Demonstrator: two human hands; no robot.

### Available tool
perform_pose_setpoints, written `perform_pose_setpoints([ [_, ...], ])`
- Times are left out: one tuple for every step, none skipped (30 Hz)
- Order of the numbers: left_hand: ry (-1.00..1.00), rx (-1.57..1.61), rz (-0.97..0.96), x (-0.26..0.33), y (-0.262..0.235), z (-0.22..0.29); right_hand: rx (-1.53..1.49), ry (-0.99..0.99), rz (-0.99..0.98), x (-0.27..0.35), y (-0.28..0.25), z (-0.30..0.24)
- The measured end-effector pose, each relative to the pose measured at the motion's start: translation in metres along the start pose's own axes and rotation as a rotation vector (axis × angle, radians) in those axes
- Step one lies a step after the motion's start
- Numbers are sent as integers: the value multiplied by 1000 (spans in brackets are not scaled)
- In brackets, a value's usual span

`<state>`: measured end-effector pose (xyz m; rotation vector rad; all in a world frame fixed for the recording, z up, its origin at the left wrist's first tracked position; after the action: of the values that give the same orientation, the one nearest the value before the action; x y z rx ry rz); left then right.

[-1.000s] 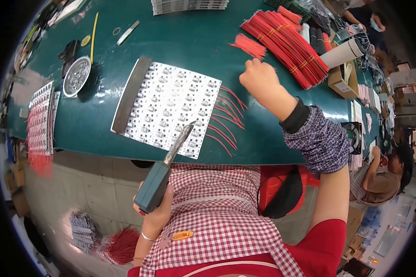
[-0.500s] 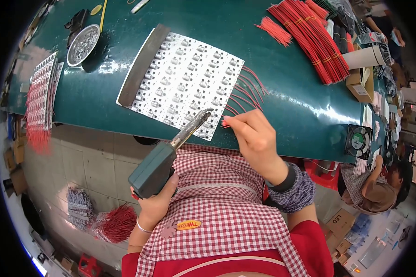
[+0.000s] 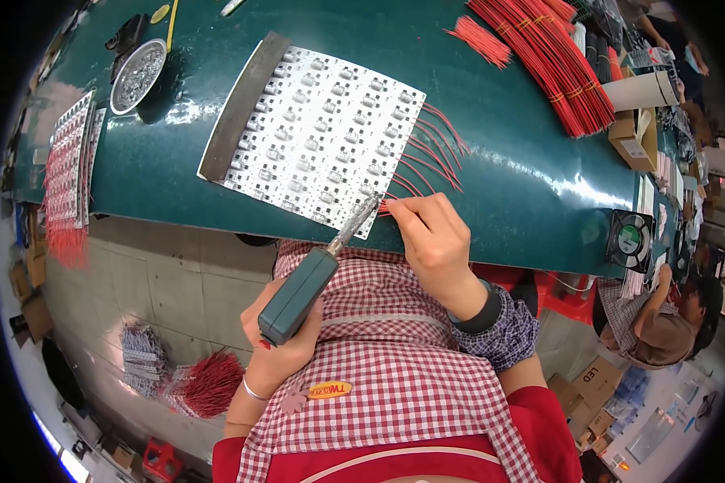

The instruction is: The person solders wires onto a circuit board using a soldering tool, sets the board aside, places a new circuit board and a weight on the table, and solders more wires onto the new board.

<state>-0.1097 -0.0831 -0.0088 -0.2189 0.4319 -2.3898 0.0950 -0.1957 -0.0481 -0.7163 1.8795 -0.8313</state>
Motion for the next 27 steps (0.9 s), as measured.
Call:
perform_pose_setpoints([
  [14,-9,2,-1,0,1,1,-5,3,0,1,0],
  [13,-9,0,-1,1,1,1,-3,3,0,1,0],
  [27,-22,-2,0,0,0,5,-7,1,0,1,0],
  [40,-35,-3,0,0,0,9,-11,-1,0,0,0],
  [39,-36,-4,-1,0,1,8,-9,-1,0,0,0],
  [36,-50,-8,-1,0,2,8,-12,-1,0,1,-1],
  [34,-63,-12,-2,0,2,9,-15,-1,0,1,-1],
  [33,-64,-13,-2,0,1,9,-13,-1,0,0,-1],
  [64,-75,-12,-3,1,0,13,-18,-9,-1,0,-1],
  [95,-85,-11,-3,1,0,17,-22,-16,-1,0,-1],
  [94,-85,-11,-3,1,1,17,-22,-17,-1,0,0],
  [60,-60,9,-3,1,3,19,-30,-13,-1,1,0],
  [26,-34,30,-3,1,3,21,-39,-9,-2,1,-1],
  [26,-34,29,-3,1,2,22,-38,-9,-2,1,-1],
  [56,-44,18,-3,1,0,25,-35,-17,-2,0,-1],
  [87,-55,7,-2,0,-2,28,-33,-25,-2,0,-1],
  [88,-55,6,2,0,-6,29,-32,-24,-2,0,-1],
  [69,-42,29,9,-2,-11,26,-33,-16,-2,-1,-1],
  [51,-28,52,14,-3,-13,23,-34,-8,-2,-1,-2],
  [47,-29,52,15,-4,-15,21,-33,-11,-2,0,-2],
  [27,-24,60,17,-5,-16,30,-25,-13,-1,0,-2],
  [6,-19,68,18,-6,-18,39,-17,-16,-1,1,-2],
  [7,-19,69,19,-6,-18,39,-19,-15,-1,1,-3],
  [8,-8,62,20,-6,-18,42,-14,-16,0,1,-3],
  [7,3,54,21,-6,-19,45,-8,-19,0,1,-4],
  [9,3,54,21,-6,-20,45,-9,-18,0,0,-4],
  [18,3,56,22,-6,-21,34,-7,-15,1,1,-3],
])
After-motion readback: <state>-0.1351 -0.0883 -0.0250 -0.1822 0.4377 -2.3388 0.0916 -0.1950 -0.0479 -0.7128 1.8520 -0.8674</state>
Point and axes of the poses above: each hand's wrist, its own x-axis away from the middle knuckle, its own y-axis out of the palm, z = x × y, the point moved 2 cm from there along -x, towards the middle knuckle, and after that the axes turned 6 degrees about x, right-handed, at the moved point
